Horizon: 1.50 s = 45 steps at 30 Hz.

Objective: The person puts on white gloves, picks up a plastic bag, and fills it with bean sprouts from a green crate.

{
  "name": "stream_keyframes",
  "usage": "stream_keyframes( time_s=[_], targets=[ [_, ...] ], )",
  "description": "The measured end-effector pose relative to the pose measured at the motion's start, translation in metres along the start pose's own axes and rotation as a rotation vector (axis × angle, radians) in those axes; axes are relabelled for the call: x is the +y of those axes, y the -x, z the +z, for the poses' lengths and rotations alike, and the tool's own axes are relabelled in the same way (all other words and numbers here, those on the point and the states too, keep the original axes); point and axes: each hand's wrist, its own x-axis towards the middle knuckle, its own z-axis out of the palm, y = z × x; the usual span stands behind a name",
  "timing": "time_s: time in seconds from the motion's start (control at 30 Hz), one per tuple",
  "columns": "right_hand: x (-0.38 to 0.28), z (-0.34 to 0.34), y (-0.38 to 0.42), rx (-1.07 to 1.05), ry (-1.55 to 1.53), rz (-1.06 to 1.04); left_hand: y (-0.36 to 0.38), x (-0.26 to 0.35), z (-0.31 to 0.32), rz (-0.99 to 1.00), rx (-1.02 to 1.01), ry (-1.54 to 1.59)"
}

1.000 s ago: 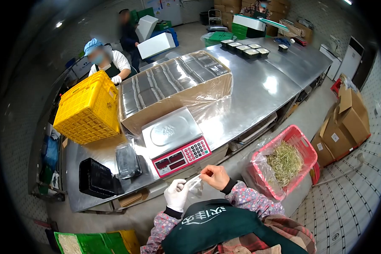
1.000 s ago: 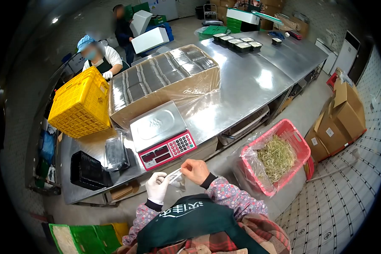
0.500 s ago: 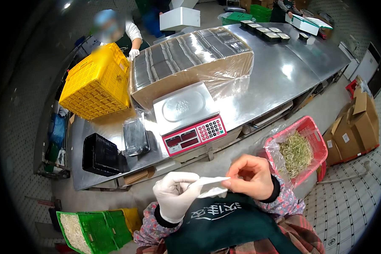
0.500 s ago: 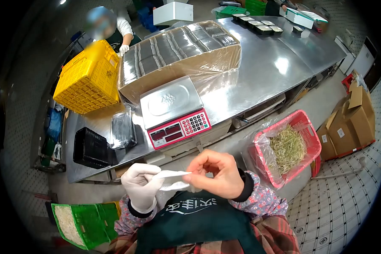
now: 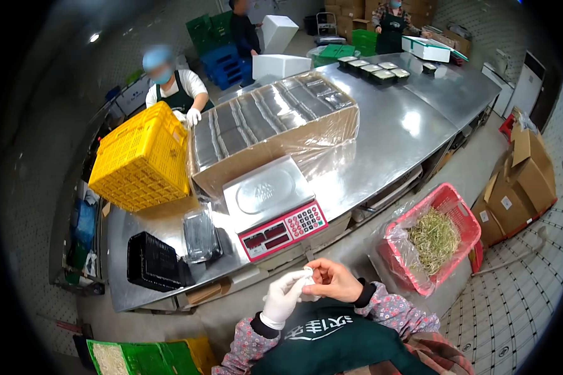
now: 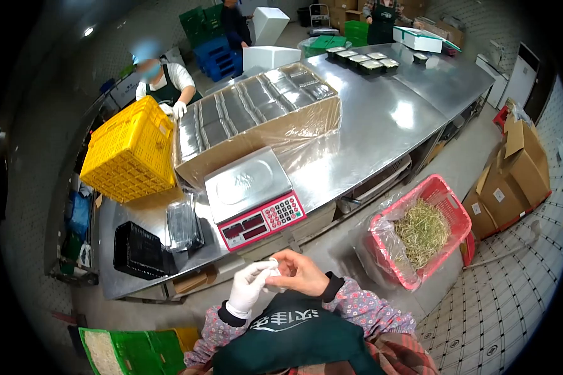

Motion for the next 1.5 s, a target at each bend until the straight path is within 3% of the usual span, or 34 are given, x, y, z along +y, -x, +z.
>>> stream_keyframes(
  time_s=[0.07, 0.13, 0.2, 0.3, 0.33, 0.4, 0.47, 0.53, 0.57, 0.6, 0.63, 0.7, 0.8, 0.87, 0.9, 0.93, 1.0, 1.03, 1.1, 1.13, 1.2, 1.23, 1.3, 1.33, 1.4, 1.5],
  targets=[
    [0.004, -0.007, 0.001, 0.006, 0.065, 0.056, -0.003, -0.015, -0.004, -0.032, -0.112, 0.142],
    [0.017, -0.012, 0.001, 0.074, 0.22, -0.035, -0.004, -0.025, -0.011, -0.021, -0.235, 0.221],
    [0.021, -0.018, 0.005, 0.117, 0.451, -0.033, -0.004, -0.023, -0.006, -0.026, -0.203, 0.171],
    [0.022, -0.031, 0.007, 0.337, 0.292, 0.035, -0.005, -0.025, -0.003, 0.123, 0.189, 0.061],
    [0.021, -0.036, 0.008, 0.409, 0.226, 0.082, -0.008, -0.037, -0.016, 0.078, 0.196, 0.056],
    [0.025, -0.038, 0.004, 0.443, 0.208, -0.098, -0.004, -0.038, -0.02, -0.18, -0.063, 0.035],
    [0.035, -0.028, -0.003, 0.443, 0.161, -0.286, -0.01, -0.063, -0.01, -0.39, -0.38, 0.287],
    [0.033, -0.018, -0.003, 0.383, 0.548, -0.416, -0.023, -0.073, 0.003, -0.451, -0.641, 0.712],
    [0.036, -0.016, -0.005, 0.322, 0.679, -0.518, -0.024, -0.063, 0.02, -0.276, -0.446, 0.703],
    [0.042, -0.015, -0.007, 0.26, 0.807, -0.617, -0.028, -0.055, 0.025, -0.112, -0.426, 0.691],
    [0.051, -0.017, -0.008, 0.227, 0.786, -0.564, -0.032, -0.047, 0.03, 0.049, -0.397, 0.68],
    [0.053, -0.015, -0.005, 0.255, 0.857, -0.562, -0.035, -0.054, 0.027, 0.032, -0.28, 0.774],
    [0.064, -0.01, -0.005, 0.205, 0.841, -0.572, -0.045, -0.078, 0.017, 0.042, 0.019, 0.689],
    [0.067, -0.003, -0.005, 0.176, 0.741, -0.589, -0.051, -0.086, 0.013, 0.23, 0.118, 0.299],
    [0.072, -0.004, -0.007, 0.123, 0.557, -0.558, -0.054, -0.087, 0.01, 0.218, 0.188, 0.249],
    [0.07, -0.007, -0.001, 0.096, 0.396, -0.385, -0.056, -0.095, 0.002, 0.197, 0.263, 0.199],
    [0.085, -0.019, 0.0, 0.212, 0.181, -0.165, -0.06, -0.121, -0.016, 0.114, 0.265, 0.249],
    [0.097, -0.026, -0.003, 0.239, 0.061, -0.082, -0.06, -0.117, -0.016, 0.188, 0.286, 0.185],
    [0.108, -0.028, -0.012, 0.251, -0.073, 0.071, -0.053, -0.11, -0.016, 0.369, 0.304, -0.422],
    [0.119, -0.028, -0.016, 0.19, -0.106, 0.153, -0.051, -0.109, -0.015, 0.269, 0.239, -0.405],
    [0.121, -0.017, -0.023, 0.094, -0.154, 0.307, -0.046, -0.11, -0.01, 0.298, 0.123, -0.715],
    [0.117, -0.011, -0.027, 0.02, -0.172, 0.301, -0.045, -0.112, -0.007, 0.316, 0.057, -0.869],
    [0.099, 0.001, -0.033, -0.028, -0.269, 0.221, -0.044, -0.139, 0.004, 0.389, 0.178, -0.543],
    [0.094, 0.004, -0.036, -0.056, -0.317, 0.178, -0.044, -0.154, 0.002, 0.388, 0.188, -0.526],
    [0.099, 0.005, -0.04, 0.057, -0.344, 0.191, -0.044, -0.163, 0.001, 0.386, 0.207, -0.493],
    [0.123, 0.012, -0.046, 0.26, -0.282, 0.102, -0.031, -0.157, 0.002, 0.33, 0.157, -0.829]
  ],
)
